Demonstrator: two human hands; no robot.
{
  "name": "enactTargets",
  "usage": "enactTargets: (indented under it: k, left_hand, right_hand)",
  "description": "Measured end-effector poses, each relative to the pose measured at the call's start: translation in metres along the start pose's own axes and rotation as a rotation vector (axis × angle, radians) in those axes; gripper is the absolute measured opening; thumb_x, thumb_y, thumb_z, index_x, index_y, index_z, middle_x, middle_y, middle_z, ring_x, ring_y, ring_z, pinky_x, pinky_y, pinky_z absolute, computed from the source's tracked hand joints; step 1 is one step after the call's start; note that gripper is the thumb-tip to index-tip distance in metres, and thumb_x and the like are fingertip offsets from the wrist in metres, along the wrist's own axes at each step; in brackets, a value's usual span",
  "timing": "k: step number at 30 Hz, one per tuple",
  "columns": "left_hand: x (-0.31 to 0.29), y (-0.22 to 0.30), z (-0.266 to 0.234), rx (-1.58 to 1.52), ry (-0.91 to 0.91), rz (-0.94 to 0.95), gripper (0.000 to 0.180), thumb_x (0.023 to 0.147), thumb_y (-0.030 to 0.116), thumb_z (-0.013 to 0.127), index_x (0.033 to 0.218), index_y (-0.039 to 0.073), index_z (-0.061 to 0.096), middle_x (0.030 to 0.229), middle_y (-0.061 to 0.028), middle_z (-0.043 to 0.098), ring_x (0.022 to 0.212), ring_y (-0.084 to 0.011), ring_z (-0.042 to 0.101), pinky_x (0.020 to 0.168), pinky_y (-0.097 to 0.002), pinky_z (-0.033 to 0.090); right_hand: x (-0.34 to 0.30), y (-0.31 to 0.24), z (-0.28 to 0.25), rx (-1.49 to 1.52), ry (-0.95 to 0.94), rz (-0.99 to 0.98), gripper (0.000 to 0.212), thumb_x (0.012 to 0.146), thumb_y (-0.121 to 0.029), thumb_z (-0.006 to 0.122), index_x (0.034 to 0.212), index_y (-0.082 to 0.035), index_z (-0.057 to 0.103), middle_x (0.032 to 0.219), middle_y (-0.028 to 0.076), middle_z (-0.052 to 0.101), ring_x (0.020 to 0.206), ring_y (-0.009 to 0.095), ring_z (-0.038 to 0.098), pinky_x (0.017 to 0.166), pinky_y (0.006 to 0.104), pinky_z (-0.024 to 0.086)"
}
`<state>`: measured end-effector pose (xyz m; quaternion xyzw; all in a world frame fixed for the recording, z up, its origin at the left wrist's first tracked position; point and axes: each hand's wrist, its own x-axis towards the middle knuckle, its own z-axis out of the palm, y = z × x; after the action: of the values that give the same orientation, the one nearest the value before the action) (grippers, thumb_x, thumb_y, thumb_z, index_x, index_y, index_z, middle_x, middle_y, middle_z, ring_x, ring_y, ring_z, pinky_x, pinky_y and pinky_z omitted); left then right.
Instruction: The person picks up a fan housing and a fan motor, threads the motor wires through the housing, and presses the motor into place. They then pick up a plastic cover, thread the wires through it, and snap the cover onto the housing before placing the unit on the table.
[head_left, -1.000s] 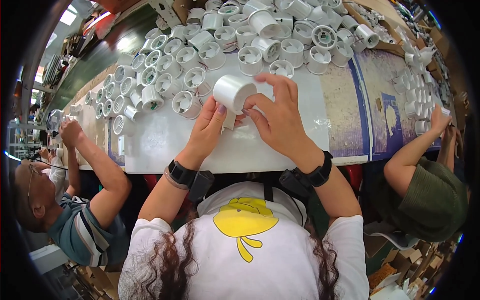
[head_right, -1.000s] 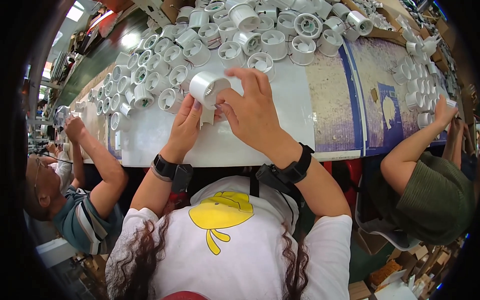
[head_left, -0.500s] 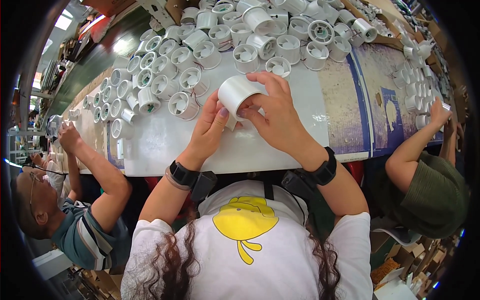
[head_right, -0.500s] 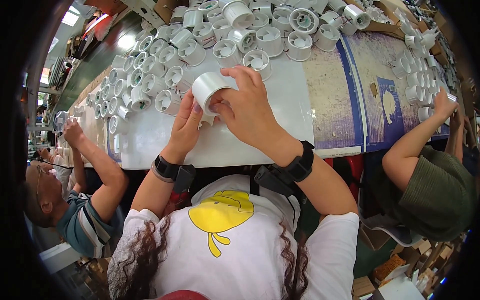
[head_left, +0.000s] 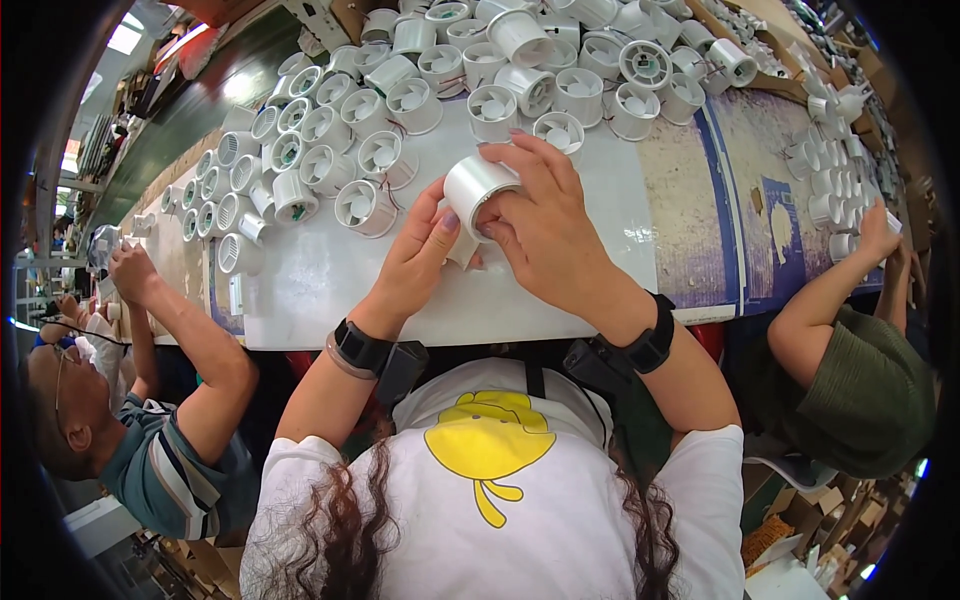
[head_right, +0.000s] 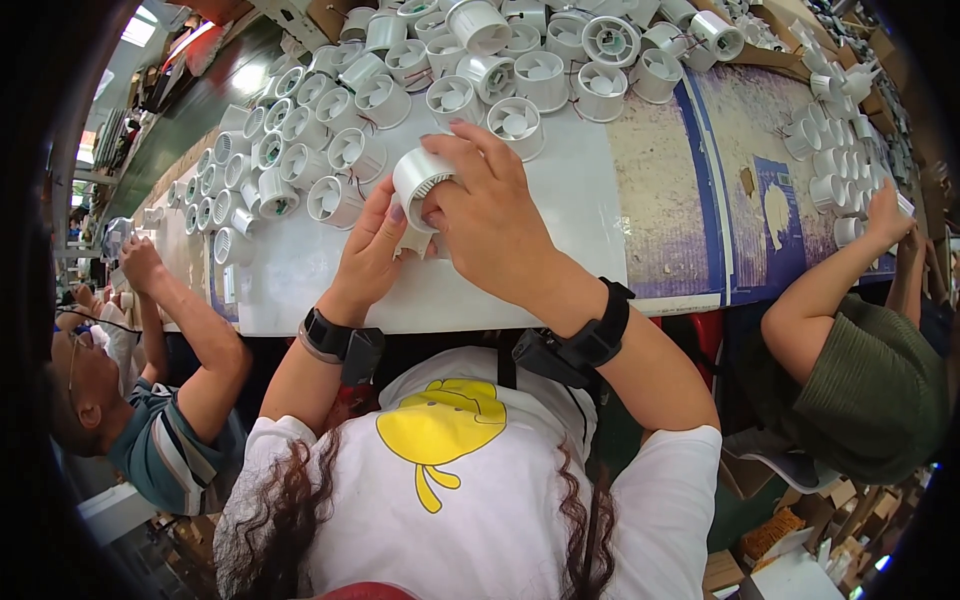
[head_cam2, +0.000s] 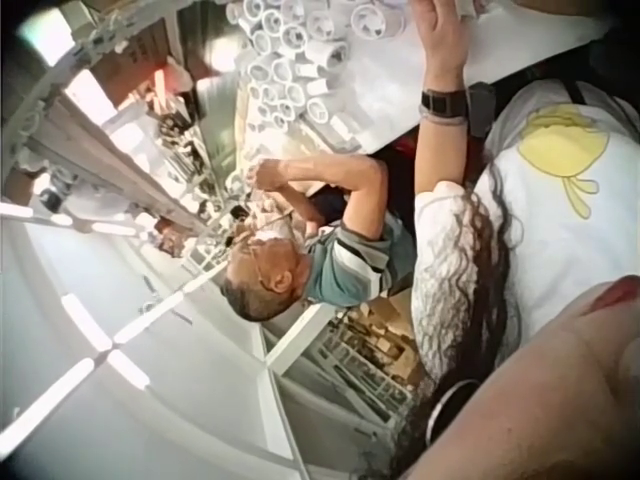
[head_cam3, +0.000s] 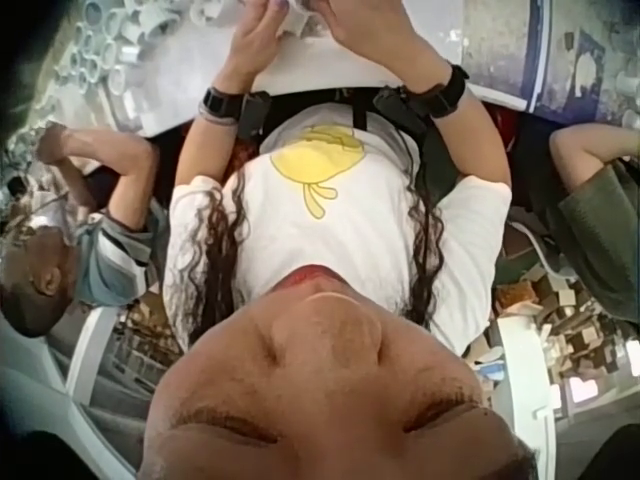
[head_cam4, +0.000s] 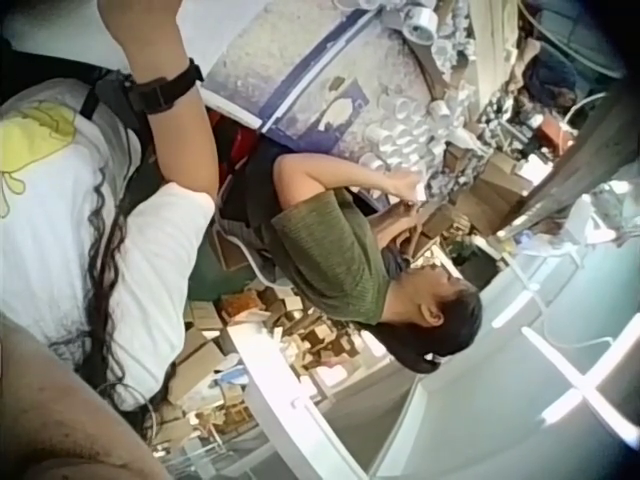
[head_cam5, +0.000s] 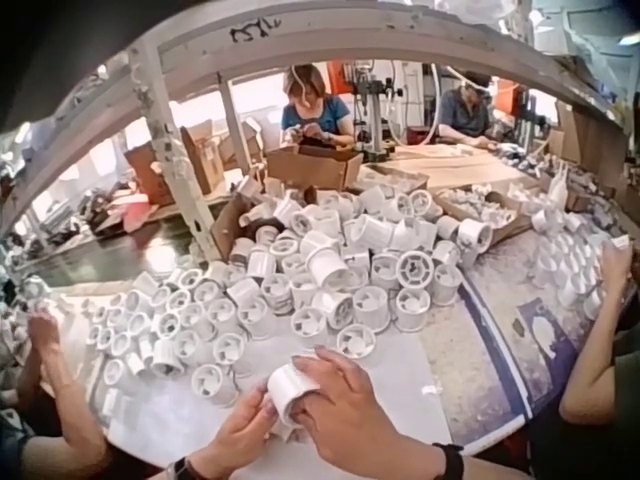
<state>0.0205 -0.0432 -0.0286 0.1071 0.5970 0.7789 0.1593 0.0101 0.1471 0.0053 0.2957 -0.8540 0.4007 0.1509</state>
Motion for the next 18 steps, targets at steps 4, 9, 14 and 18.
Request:
enactTargets:
  k: [4, 9, 14, 18]
  left_hand:
    - [0.001, 0.004, 0.0, -0.002, 0.023, -0.033, 0.047, 0.104, 0.022, 0.038, 0.147, 0.007, 0.025, 0.123, -0.007, 0.053, 0.102, -0.0122, 0.056, 0.077, -0.0282, 0.053]
    - [0.003, 0.016, 0.008, -0.091, 0.093, -0.169, 0.048, 0.102, 0.02, 0.043, 0.145, 0.007, 0.026, 0.123, -0.0069, 0.054, 0.102, -0.0121, 0.056, 0.075, -0.0273, 0.053]
    - [0.003, 0.017, 0.005, -0.083, -0.057, -0.118, 0.052, 0.099, 0.017, 0.05, 0.144, 0.006, 0.027, 0.124, -0.0065, 0.053, 0.101, -0.0118, 0.057, 0.073, -0.0264, 0.052]
    - [0.003, 0.007, 0.0, -0.017, -0.065, -0.092, 0.055, 0.097, 0.016, 0.054, 0.144, 0.006, 0.027, 0.125, -0.0064, 0.052, 0.101, -0.0116, 0.056, 0.072, -0.0261, 0.052]
  right_hand:
    - [-0.004, 0.003, 0.003, 0.012, -0.003, -0.021, 0.012, 0.077, -0.003, 0.068, 0.089, -0.004, 0.07, 0.137, 0.012, 0.046, 0.132, 0.036, 0.034, 0.108, 0.044, 0.03]
    - [-0.007, 0.01, 0.004, 0.137, -0.003, 0.096, 0.016, 0.078, -0.006, 0.07, 0.093, -0.01, 0.073, 0.141, 0.01, 0.045, 0.134, 0.036, 0.031, 0.11, 0.0446, 0.028]
    - [-0.005, 0.017, -0.002, 0.188, -0.061, 0.156, 0.021, 0.077, -0.008, 0.072, 0.097, -0.012, 0.074, 0.141, 0.009, 0.045, 0.136, 0.036, 0.029, 0.111, 0.0453, 0.027]
    - [-0.005, 0.015, -0.007, 0.215, -0.095, 0.124, 0.024, 0.075, -0.008, 0.073, 0.099, -0.014, 0.074, 0.142, 0.008, 0.045, 0.137, 0.035, 0.029, 0.111, 0.0454, 0.027]
